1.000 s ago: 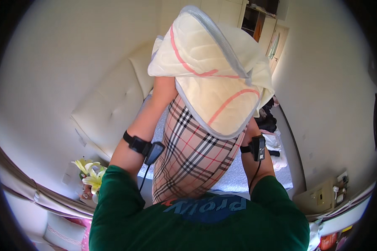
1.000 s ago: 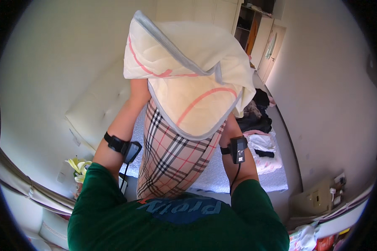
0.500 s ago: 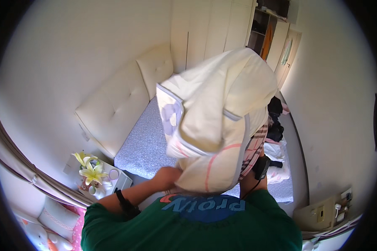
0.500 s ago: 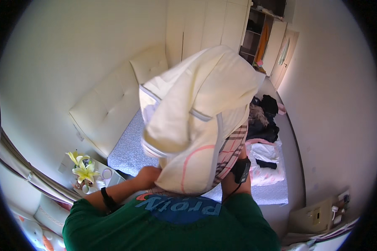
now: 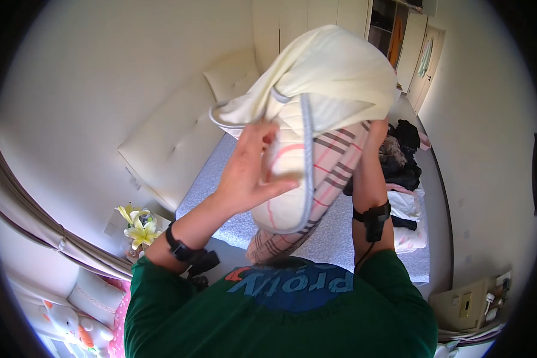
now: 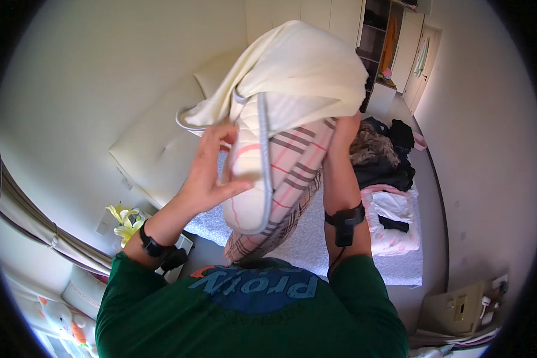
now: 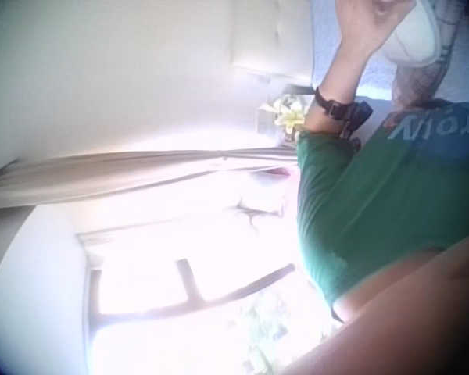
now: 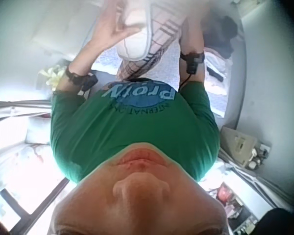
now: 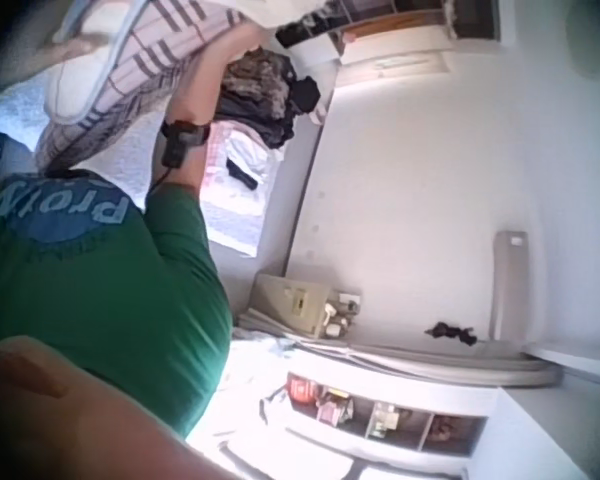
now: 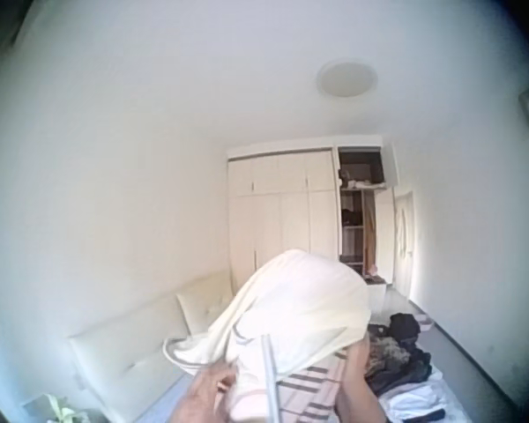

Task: The recorder cleans and tidies pillows on a bed, including putting on covers and using a lint roller.

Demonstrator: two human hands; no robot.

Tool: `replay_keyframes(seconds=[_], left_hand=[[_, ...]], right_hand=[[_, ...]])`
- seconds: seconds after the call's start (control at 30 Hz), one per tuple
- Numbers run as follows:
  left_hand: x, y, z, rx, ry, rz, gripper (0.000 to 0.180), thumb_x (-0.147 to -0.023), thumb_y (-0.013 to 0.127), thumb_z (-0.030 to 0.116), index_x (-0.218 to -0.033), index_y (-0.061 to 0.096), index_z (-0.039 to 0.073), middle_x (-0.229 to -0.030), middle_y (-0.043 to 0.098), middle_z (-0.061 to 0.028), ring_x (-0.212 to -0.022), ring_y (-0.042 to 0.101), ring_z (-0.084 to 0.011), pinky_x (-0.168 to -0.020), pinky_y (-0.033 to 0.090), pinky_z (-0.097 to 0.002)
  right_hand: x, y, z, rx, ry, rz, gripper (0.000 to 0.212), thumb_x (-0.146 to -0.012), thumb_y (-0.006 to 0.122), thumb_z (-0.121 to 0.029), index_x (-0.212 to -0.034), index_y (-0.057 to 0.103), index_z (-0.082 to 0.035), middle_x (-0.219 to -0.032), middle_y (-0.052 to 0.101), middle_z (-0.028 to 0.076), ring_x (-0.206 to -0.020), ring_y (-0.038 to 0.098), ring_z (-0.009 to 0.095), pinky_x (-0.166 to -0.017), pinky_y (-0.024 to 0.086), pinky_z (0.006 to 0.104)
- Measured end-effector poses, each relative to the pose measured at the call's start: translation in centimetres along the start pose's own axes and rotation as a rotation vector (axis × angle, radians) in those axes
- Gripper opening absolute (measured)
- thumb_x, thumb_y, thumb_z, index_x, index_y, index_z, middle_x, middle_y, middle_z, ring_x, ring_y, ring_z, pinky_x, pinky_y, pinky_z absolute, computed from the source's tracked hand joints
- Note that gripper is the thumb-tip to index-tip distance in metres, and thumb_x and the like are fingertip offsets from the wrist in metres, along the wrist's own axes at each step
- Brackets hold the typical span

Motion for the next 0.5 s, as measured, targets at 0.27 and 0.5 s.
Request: replay_keyframes(seconds=[0.27, 0.5], left_hand=[[-6.6, 0.2, 0.9, -0.655, 0.213, 0.361, 0.041, -0.075, 0.062, 0.011, -0.112, 0.049, 0.001, -0.087, 0.056, -0.0175, -0.08, 0.056, -0.0347, -0.069, 0.048, -0.0382], [-5.7, 6.3, 7.1, -0.068, 0.593, 0.28, 0.007, -0.074, 0.051, 0.005, -0.074, 0.055, 0.0, -0.065, 0.053, -0.0174, -0.062, 0.055, -0.034, -0.057, 0.045, -0.0403]], right_hand=[[4.6, 4.3, -2.8, -0.188, -0.367, -0.14, 0.026, -0.076, 0.062, -0.005, -0.1, 0.061, 0.005, -0.098, 0.064, 0.008, -0.086, 0.06, 0.014, -0.078, 0.046, 0.0245], [9.6, 2.4, -2.6, -0.095, -0.525, -0.115, 0.033, -0.074, 0.061, -0.004, -0.106, 0.057, 0.002, -0.093, 0.063, 0.009, -0.086, 0.058, 0.016, -0.079, 0.045, 0.0283]])
Point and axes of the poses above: each hand's wrist, its own x-axis away from the middle knuckle, its own y-axis out of the palm, z = x × y, the point moved 10 cm from there along -x, towards the middle knuckle
